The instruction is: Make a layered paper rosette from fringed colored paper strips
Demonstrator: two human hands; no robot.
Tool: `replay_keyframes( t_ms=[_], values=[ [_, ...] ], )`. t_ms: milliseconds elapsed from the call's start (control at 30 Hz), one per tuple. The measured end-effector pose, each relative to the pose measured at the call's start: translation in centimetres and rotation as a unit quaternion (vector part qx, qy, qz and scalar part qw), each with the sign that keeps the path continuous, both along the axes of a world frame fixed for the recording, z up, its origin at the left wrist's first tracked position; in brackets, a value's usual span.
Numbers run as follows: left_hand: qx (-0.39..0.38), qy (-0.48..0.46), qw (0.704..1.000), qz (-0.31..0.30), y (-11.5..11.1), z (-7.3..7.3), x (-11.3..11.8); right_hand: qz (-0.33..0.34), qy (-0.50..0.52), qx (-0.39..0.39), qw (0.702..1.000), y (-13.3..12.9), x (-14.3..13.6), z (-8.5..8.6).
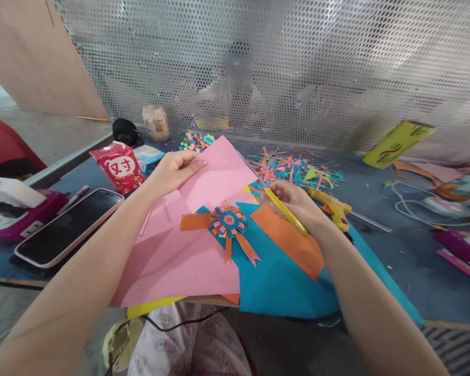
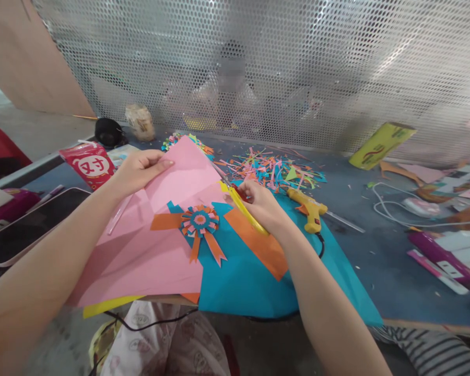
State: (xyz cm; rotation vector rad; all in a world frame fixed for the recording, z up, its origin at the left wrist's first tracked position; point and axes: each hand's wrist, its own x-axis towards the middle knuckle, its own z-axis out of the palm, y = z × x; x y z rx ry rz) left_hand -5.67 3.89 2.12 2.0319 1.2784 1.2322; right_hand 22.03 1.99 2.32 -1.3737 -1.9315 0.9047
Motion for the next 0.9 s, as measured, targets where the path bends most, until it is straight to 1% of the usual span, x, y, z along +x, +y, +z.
replay_keyframes(
  t_ms=[233, 467, 633, 900],
  values=[
    [-0.004, 0.001, 1.0, -0.026, 0.08, -0.02, -0.01, -0.003, 0.004, -0.003, 1.0, -0.26, -0.14, 0.29],
    [0.003, 0.017, 1.0, -0.016, -0.1, 0.06, 0.32, -0.004, 0.003, -0.001, 1.0, 0.0, -0.19, -0.2],
    [-0.004, 0.018, 1.0, -0.012, -0.12, 0.01, 0.36, -0.005, 0.005, 0.009, 1.0, -0.13, -0.15, -0.16],
    [-0.009, 0.029, 0.999, -0.035, -0.28, 0.1, 0.57, 0.002, 0.008, -0.001, 1.0, -0.01, -0.17, -0.26]
  ],
)
